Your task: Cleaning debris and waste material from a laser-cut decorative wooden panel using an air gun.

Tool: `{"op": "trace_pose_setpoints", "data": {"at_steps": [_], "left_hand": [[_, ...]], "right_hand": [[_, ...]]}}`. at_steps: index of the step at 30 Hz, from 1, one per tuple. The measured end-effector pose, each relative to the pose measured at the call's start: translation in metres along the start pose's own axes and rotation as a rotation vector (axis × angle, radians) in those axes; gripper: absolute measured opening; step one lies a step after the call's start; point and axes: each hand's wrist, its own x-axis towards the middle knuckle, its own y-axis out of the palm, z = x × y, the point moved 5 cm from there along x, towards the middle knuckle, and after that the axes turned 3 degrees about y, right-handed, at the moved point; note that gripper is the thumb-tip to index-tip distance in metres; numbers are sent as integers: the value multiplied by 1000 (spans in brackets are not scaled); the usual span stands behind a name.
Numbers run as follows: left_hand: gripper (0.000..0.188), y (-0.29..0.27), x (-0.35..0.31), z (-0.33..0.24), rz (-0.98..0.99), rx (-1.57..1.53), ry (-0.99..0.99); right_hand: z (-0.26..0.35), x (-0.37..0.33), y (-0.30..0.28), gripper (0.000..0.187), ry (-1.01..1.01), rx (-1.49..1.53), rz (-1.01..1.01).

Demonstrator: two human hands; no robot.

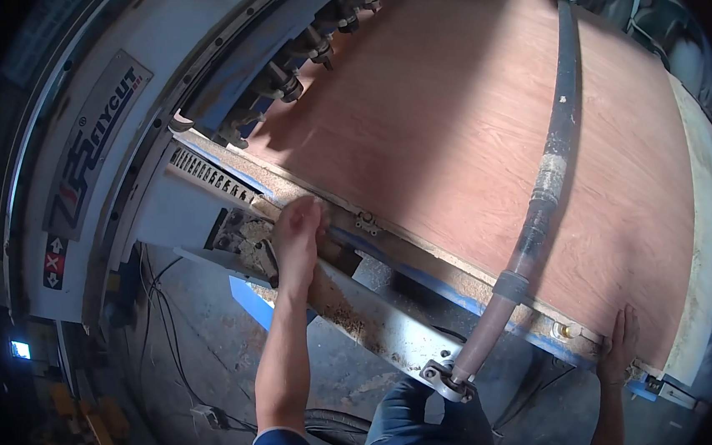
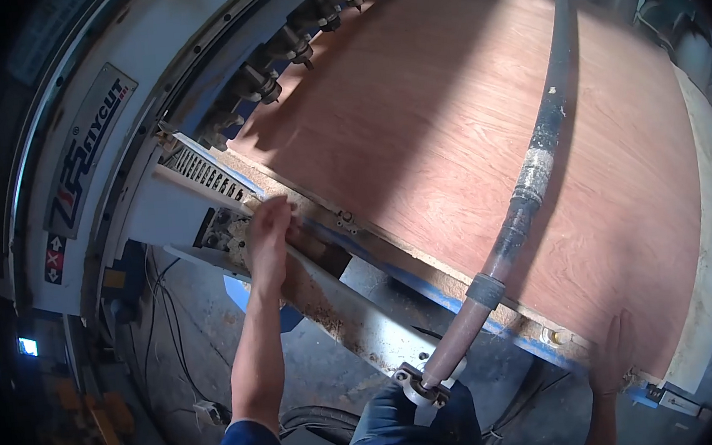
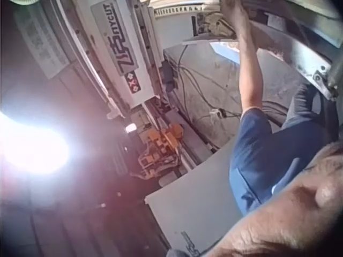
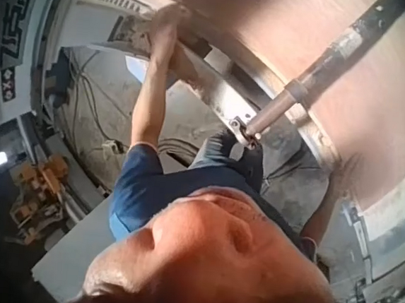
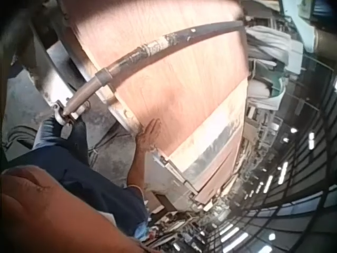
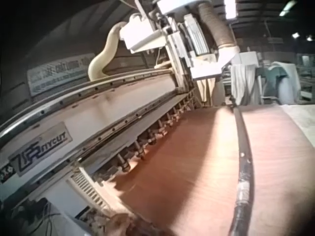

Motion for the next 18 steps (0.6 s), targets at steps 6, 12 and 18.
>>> {"op": "trace_pose_setpoints", "data": {"at_steps": [6, 12, 18], "left_hand": [[23, 21, 135, 23, -248, -148, -151], [31, 41, 195, 46, -326, -373, 24], [36, 59, 212, 45, -222, -835, 126]], "right_hand": [[2, 13, -20, 55, 188, 465, 87], [-19, 33, 9, 46, 469, 609, -136], [-6, 36, 9, 48, 492, 435, -129]]}}
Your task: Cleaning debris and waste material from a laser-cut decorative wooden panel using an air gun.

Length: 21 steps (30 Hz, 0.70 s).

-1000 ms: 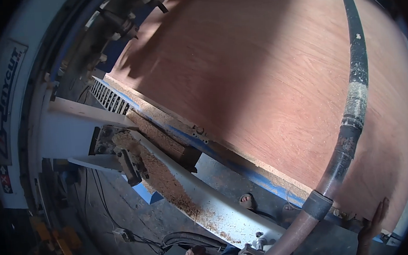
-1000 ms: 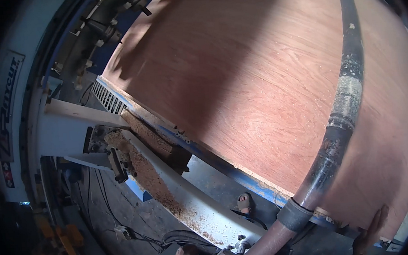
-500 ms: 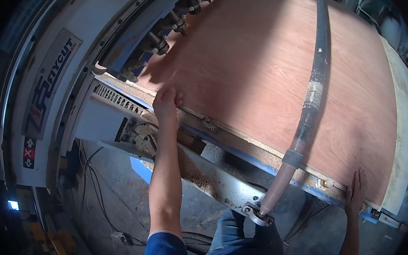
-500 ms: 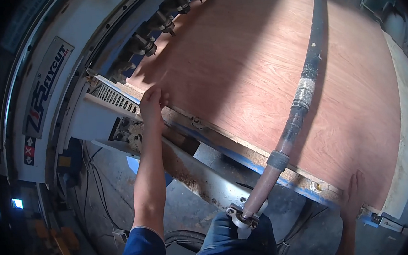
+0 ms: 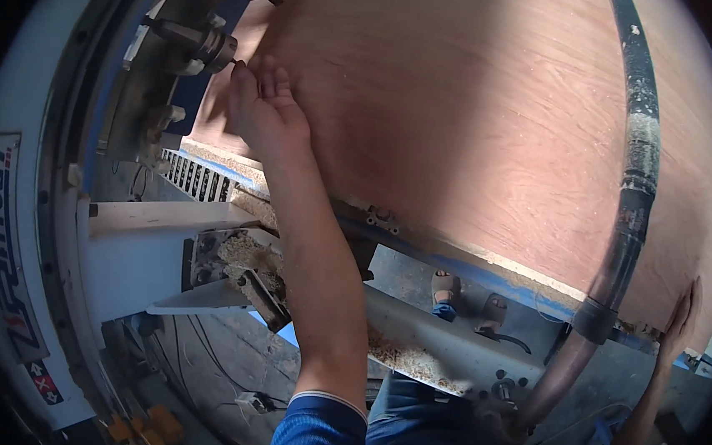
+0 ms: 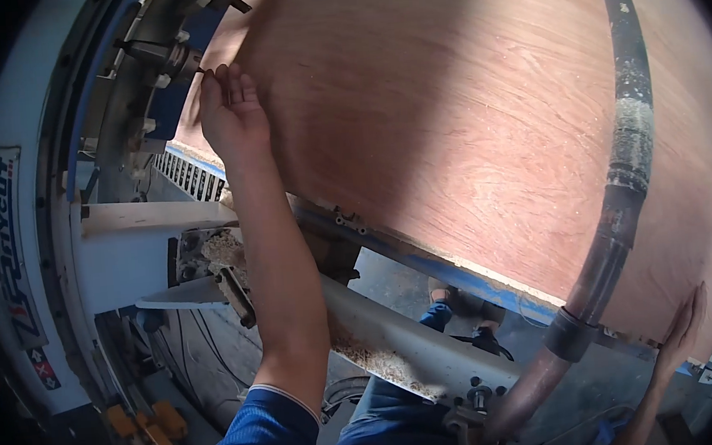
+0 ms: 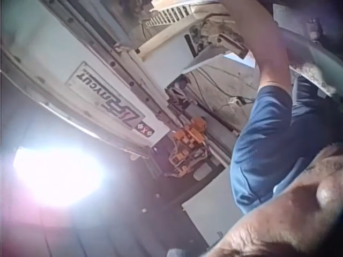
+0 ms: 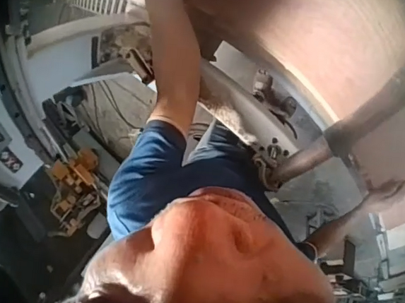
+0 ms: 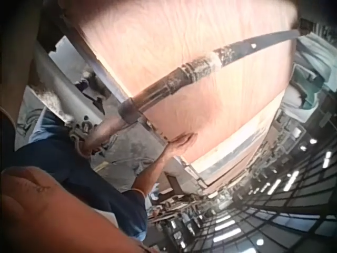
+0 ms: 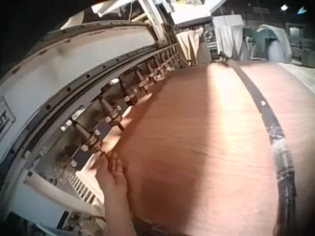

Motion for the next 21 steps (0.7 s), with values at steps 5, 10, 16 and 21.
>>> {"op": "trace_pose_setpoints", "data": {"at_steps": [5, 10, 16, 21], "left_hand": [[33, -15, 13, 11, 59, -116, -18], [21, -15, 26, 13, 167, -183, -86], [19, -16, 34, 20, 325, -382, -209], [21, -10, 31, 23, 372, -539, -297]], "right_hand": [[11, -2, 2, 49, 18, 72, 7], [9, -2, -1, 49, -5, 50, 7], [11, -2, -2, 49, -65, -28, 11], [7, -3, -1, 49, -89, -45, 31]]}}
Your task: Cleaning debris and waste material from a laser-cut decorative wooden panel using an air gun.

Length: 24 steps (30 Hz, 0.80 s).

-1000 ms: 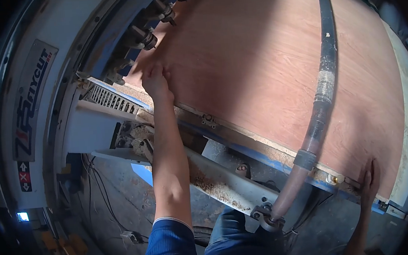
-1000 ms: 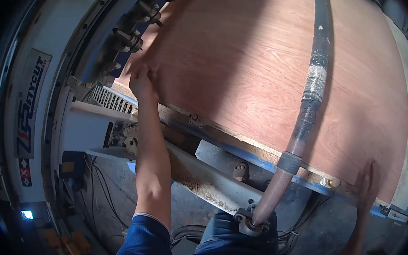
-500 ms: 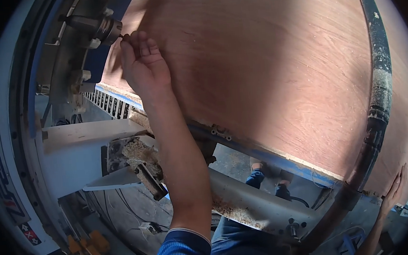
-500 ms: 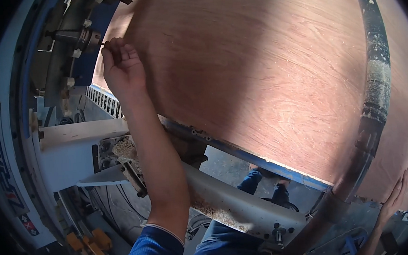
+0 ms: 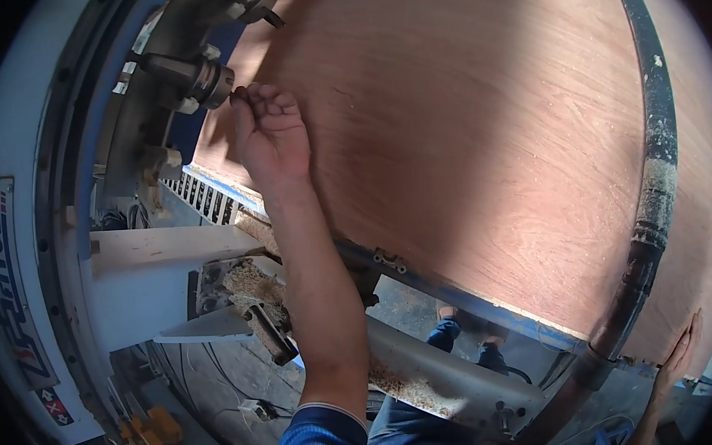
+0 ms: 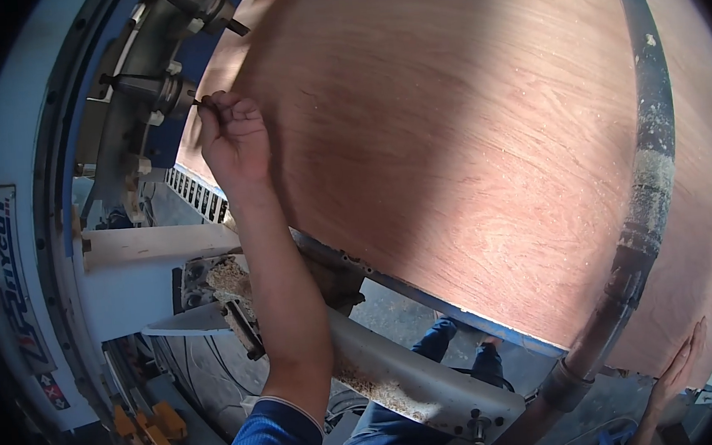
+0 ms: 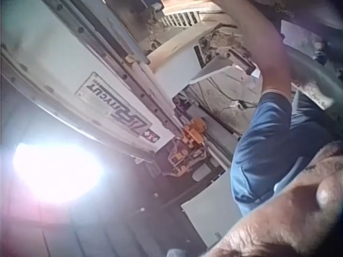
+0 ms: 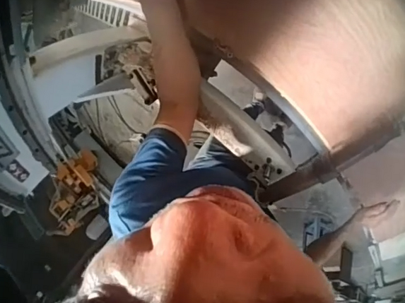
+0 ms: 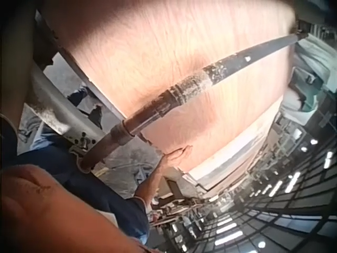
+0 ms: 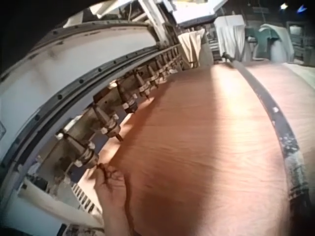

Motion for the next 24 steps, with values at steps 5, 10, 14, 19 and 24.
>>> {"op": "trace_pose_setpoints", "data": {"at_steps": [5, 10, 14, 19, 24], "left_hand": [[20, -3, 0, -2, 16, 13, 17], [21, -7, -3, -13, -61, 148, 40], [26, 5, -20, -14, -260, 344, 113], [37, 43, -17, -21, -253, 838, 352], [76, -15, 17, -65, -339, 1657, 427]], "right_hand": [[-6, -1, 1, 48, -16, -1, -27], [-5, -3, 5, 47, -20, 11, -55], [-15, -5, 11, 43, 10, 45, -109], [-5, 2, 0, 38, 39, -20, -163], [24, 8, -5, 35, 43, 44, -182]]}}
